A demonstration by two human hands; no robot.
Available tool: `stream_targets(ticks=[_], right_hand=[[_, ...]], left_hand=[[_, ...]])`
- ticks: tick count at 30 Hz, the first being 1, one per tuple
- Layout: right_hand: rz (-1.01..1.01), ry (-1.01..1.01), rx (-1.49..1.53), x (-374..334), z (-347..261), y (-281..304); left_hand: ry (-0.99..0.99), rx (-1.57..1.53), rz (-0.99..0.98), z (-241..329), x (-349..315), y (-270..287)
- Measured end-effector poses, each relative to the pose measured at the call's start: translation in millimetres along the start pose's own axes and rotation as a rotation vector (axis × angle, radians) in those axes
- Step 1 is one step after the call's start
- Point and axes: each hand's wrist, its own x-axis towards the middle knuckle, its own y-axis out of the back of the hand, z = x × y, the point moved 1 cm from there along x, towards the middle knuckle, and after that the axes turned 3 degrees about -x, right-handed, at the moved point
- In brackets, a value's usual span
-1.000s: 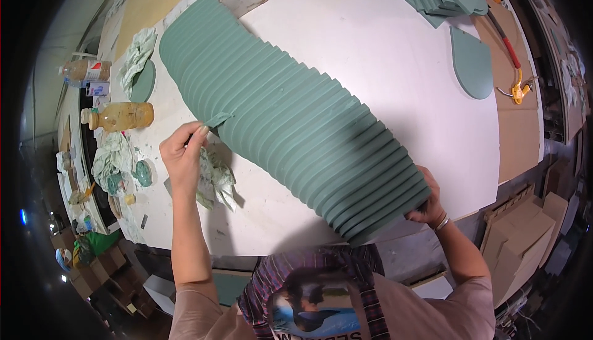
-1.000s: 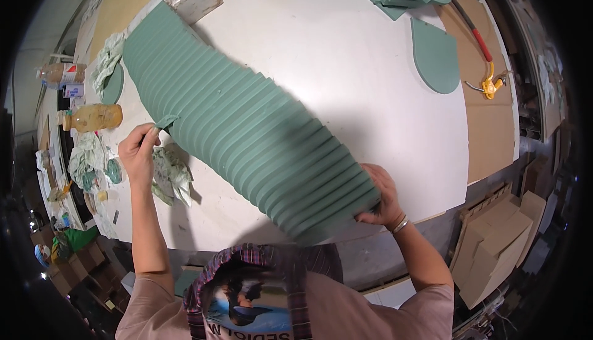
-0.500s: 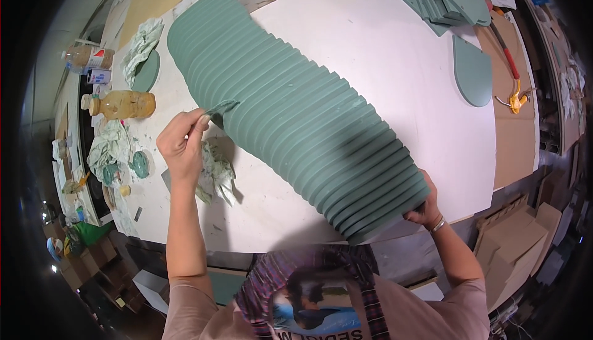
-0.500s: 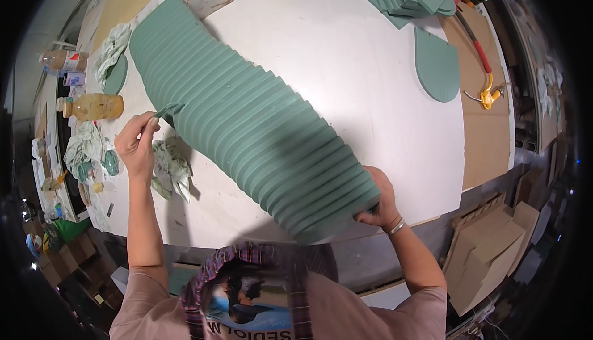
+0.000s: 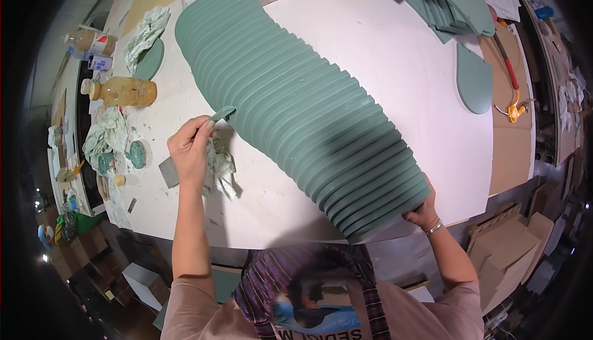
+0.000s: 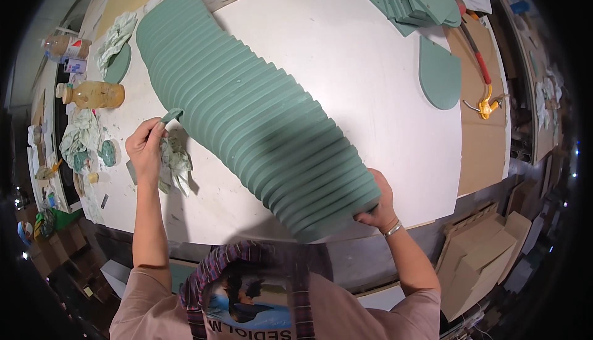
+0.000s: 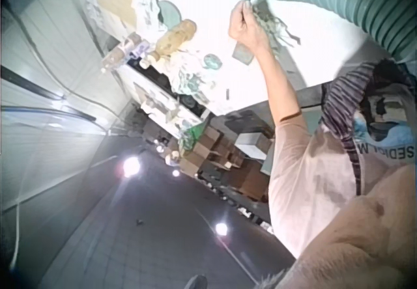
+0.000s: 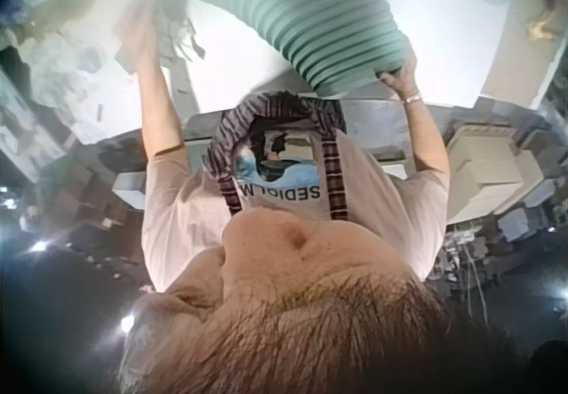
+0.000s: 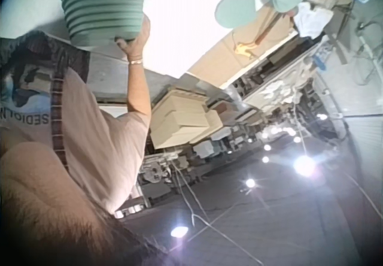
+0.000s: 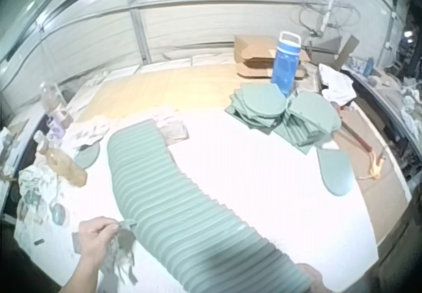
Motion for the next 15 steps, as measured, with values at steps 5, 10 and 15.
stream_targets(ticks=[5, 10, 15], right_hand=[[0.018, -0.13, 0.135, -2, 1, -2], [0.02, -0.126, 0.143, -5, 4, -2], [0.023, -0.152, 0.194, -5, 2, -2]], left_hand=[[-0.008, -0.032, 0.004, -10, -8, -1], [0.096, -0.107, 0.064, -11, -9, -1], [0.068, -0.14, 0.019, -13, -8, -6]])
